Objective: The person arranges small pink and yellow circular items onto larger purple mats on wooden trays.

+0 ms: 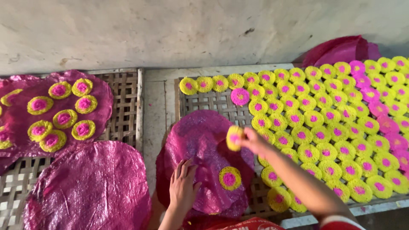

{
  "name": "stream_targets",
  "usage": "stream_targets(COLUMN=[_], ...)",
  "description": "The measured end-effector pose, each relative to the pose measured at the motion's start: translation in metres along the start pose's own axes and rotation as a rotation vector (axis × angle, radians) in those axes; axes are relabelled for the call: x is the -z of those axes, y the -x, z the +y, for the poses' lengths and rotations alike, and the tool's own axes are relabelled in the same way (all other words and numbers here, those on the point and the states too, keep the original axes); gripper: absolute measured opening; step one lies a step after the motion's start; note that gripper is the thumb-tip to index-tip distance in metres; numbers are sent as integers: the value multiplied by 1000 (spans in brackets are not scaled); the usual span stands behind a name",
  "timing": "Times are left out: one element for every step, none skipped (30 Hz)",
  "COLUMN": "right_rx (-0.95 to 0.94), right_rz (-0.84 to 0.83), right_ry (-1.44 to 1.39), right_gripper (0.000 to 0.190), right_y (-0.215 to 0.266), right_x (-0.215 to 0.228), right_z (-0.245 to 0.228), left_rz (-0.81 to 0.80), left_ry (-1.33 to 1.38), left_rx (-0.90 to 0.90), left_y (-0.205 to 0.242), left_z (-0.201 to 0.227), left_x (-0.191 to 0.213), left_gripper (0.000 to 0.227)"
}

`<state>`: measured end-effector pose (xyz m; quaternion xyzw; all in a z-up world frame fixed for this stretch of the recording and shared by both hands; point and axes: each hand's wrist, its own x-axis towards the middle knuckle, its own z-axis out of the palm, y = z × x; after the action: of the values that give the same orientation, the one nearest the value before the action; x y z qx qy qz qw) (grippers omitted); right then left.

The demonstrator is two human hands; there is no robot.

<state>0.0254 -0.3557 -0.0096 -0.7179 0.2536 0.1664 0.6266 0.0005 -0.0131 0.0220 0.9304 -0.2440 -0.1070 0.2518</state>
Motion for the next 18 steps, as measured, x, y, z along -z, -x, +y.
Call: stream_targets(right_rx=[82,164,244,327,362,397,433,420,407,393,404,408,411,400,390,374,439,499], right_rz=[89,180,224,270,249,226,203,169,134,97,195,290,387,442,497,555,601,657], right_ry=[202,404,400,393,318,241,165,181,198,216,388,559,730,798,865,934,954,993], right_gripper=[35,36,39,43,44,46,47,44,41,39,40,41,41,41,41,41,43,43], right_y=[-22,-47,-74,-102,-127,-153,-174,-193,-209,-222,-230,-234,-236,-236,-236,-229,-222,-208], right_x=[14,25,32,37,40,40,40,38,37,33,29,24,18,14,8,5,-1,-3], right_z=[-7,-15,-21,-26,-30,-33,-35,-36,-37,-37,-37,-36,-37,-39,-44,-50,-58,-65], left_rz=[24,49,73,86,100,115,125,134,144,157,170,178,187,197,206,217,229,233], left_ry=[-7,-14,-22,-30,-38,-49,16,79,143,164,185,207,295,386,476,471,466,462], left_rx=[-6,-11,-17,23,63,103,179,256,332,363,394,429,448,468,486,479,473,462], left_y=[4,6,8,8,8,9,11,14,17,21,23,26,29,32,32,32,31,30], left_z=[-2,-5,-8,-12,-17,-23,-30,-38,-46,-54,-61,-66,-70,-73,-75,-75,-74,-71], left_x=[-4,-8,-12,-16,-19,-21,-23,-24,-24,-25,-27,-29,-31,-33,-33,-33,-32,-31], left_gripper=[69,69,70,77,85,93,96,99,102,104,107,109,107,105,103,101,100,98])
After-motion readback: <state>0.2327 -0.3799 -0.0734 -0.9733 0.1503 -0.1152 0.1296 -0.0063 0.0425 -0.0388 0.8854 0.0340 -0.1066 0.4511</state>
